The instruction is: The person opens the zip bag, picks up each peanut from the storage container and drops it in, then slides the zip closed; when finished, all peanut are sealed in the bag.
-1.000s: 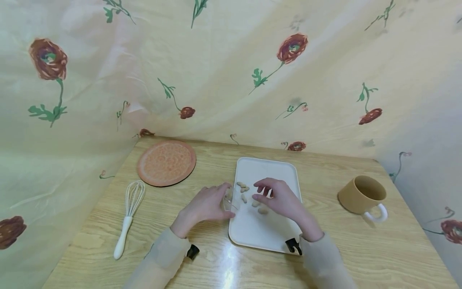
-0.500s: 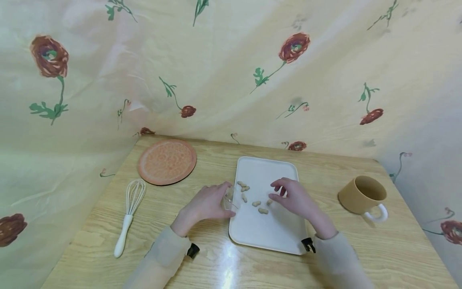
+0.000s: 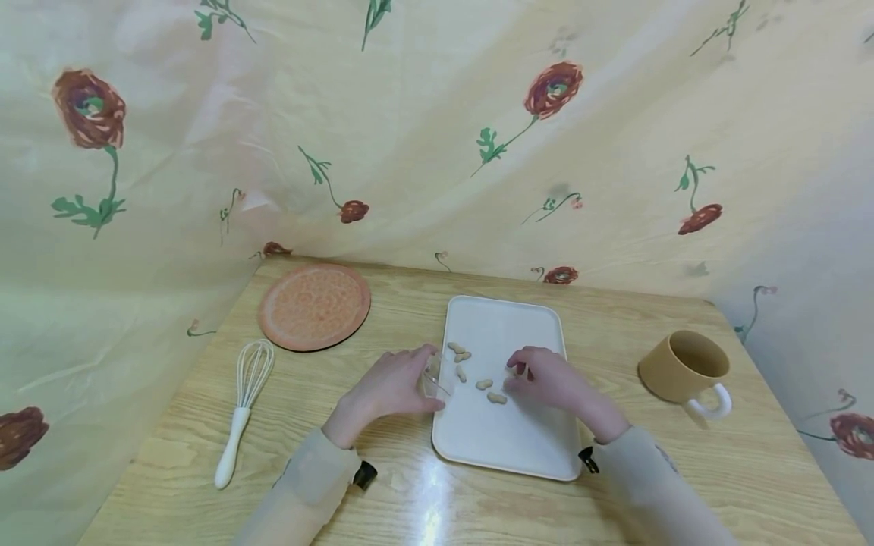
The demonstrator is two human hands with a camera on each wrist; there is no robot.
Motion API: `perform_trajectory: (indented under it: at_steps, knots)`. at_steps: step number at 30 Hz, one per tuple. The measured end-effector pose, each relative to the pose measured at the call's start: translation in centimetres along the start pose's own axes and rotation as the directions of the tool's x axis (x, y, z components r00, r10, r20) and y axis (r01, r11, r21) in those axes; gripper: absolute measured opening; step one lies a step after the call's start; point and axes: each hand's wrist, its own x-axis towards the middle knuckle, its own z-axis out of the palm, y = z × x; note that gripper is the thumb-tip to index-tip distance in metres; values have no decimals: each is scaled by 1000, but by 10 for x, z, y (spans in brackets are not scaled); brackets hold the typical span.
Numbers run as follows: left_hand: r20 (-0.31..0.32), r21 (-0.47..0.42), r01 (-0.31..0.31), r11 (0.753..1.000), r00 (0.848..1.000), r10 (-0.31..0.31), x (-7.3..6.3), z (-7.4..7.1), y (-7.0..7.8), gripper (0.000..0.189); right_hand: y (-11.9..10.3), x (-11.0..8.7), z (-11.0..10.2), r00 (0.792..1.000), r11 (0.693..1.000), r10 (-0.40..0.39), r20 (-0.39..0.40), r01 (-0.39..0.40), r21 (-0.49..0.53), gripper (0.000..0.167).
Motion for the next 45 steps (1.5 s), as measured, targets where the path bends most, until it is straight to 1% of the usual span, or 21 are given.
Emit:
perform_trajectory:
  at_steps: [3, 8, 12, 17, 21, 26, 30, 37, 45]
  knots:
    - [0, -5, 0, 1000, 1000, 0, 0, 0, 0, 83, -2, 2, 2, 1000, 1000, -8, 17, 9, -10, 23]
    - [5, -6, 6, 1000, 1000, -6, 0, 1, 0, 83, -3, 3, 4, 999, 998, -29, 23, 31, -47, 21]
    - [0, -8, 6, 1000, 1000, -6, 0, 2, -1, 84, -3, 5, 6, 999, 997, -28, 31, 30, -69, 19]
    - [-5, -1, 0, 1000, 1000, 0, 0, 2, -1, 84, -3, 4, 5, 999, 997, -16, 42, 19, -73, 18]
    - [-1, 6, -1, 1000, 1000, 1, 1, 2, -1, 84, -4, 4, 4, 999, 998, -19, 36, 21, -62, 18]
    - [-9, 8, -3, 1000, 1000, 3, 0, 3, -1, 83, -6, 2, 3, 1000, 999, -4, 13, 5, -40, 17]
    - [-13, 4, -3, 1000, 1000, 3, 0, 3, -2, 82, -11, 1, 0, 1000, 999, -18, -8, 18, -43, 19]
    - [-7, 4, -6, 1000, 1000, 6, 1, 4, -2, 82, -22, 1, -6, 994, 996, -88, -61, 86, -40, 20]
    - [0, 7, -4, 1000, 1000, 4, 1, 4, -3, 81, -39, 4, -6, 975, 985, -170, -145, 173, 9, 21]
